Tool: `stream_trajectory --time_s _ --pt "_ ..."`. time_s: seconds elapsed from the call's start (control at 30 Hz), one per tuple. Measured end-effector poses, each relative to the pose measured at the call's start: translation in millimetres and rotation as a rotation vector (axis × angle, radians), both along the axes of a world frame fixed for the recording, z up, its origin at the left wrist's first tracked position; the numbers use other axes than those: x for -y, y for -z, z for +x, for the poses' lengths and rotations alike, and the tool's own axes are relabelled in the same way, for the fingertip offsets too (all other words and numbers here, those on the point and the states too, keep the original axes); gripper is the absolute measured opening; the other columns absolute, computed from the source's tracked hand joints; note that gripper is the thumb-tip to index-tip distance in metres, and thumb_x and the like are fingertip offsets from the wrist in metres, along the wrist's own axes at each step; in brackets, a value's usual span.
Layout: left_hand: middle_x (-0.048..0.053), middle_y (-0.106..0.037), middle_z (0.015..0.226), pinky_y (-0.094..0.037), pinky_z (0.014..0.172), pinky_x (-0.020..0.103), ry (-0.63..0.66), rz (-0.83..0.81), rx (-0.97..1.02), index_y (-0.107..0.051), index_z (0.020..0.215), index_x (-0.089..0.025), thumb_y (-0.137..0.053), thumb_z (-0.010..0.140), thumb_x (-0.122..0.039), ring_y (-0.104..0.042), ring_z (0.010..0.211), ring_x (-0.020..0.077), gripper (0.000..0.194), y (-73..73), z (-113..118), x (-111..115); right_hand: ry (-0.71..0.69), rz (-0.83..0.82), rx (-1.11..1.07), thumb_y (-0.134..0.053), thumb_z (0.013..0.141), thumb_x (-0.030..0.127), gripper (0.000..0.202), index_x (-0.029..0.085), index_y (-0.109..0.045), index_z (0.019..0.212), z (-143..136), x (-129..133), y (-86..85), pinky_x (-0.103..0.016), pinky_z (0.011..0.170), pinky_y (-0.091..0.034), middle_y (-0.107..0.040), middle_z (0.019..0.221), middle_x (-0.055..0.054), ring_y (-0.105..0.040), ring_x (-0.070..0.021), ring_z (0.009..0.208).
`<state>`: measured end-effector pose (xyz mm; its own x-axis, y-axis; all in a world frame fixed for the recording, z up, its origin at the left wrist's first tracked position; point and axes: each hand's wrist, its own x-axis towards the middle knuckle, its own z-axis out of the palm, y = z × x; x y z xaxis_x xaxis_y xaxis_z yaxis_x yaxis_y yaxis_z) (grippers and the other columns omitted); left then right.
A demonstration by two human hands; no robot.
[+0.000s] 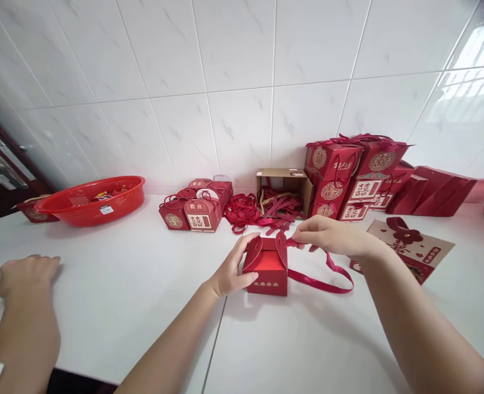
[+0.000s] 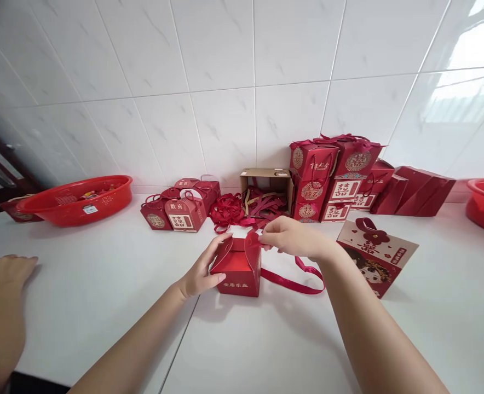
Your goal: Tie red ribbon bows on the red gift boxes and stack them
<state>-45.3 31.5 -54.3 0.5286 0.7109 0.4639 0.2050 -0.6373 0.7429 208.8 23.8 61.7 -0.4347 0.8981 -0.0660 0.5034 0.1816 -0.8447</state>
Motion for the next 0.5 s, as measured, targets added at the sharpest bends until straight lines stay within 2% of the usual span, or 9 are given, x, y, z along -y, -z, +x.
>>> stream_trajectory --time_s 0.13,0.23,0.37,0.5 --pt "0.011 -0.035 0.145 -0.032 0.109 0.05 0.038 -0.022 0.01 -0.03 0.144 -0.025 -0.06 0.075 -0.038 -0.037 0.131 0.0345 0.077 -1.4 -5.5 -3.6 0.013 -0.055 0.069 -0.058 0.076 0.033 0.019 0.016 -0.067 0.075 -4.2 -0.5 1.4 -0.025 0.065 -0.047 -0.065 0.084 -0.004 -0.057 -0.0154 0.074" --pt "0.01 -0.032 0.146 -0.027 0.111 0.05 0.046 -0.012 -0.002 -0.03 0.145 -0.026 -0.06 0.076 -0.04 -0.032 0.134 0.034 0.076 -3.3 -6.8 -3.5 0.026 -0.038 0.067 -0.058 0.075 0.035 0.021 0.016 -0.066 0.074 -4.1 -2.8 3.4 -0.025 0.063 -0.046 -0.064 0.08 -0.004 -0.056 -0.016 0.073" --pt "0.011 -0.035 0.145 -0.034 0.108 0.05 0.058 -0.054 -0.002 -0.029 0.144 -0.026 -0.062 0.074 -0.039 -0.038 0.131 0.0342 0.079 -4.1 -4.7 -1.2 0.043 -0.011 0.1 -0.057 0.075 0.035 0.02 0.017 -0.062 0.07 -2.2 -8.4 7.3 -0.025 0.058 -0.043 -0.06 0.072 -0.003 -0.054 -0.0154 0.068" --pt "0.014 -0.036 0.145 -0.039 0.104 0.05 0.054 -0.088 0.001 -0.027 0.144 -0.023 -0.063 0.072 -0.037 -0.042 0.128 0.0346 0.081 -4.4 -3.7 0.4 0.102 0.007 0.256 -0.055 0.076 0.033 0.019 0.018 -0.053 0.064 -0.9 -10.2 8.0 -0.024 0.055 -0.038 -0.055 0.069 -0.002 -0.049 -0.0138 0.065"
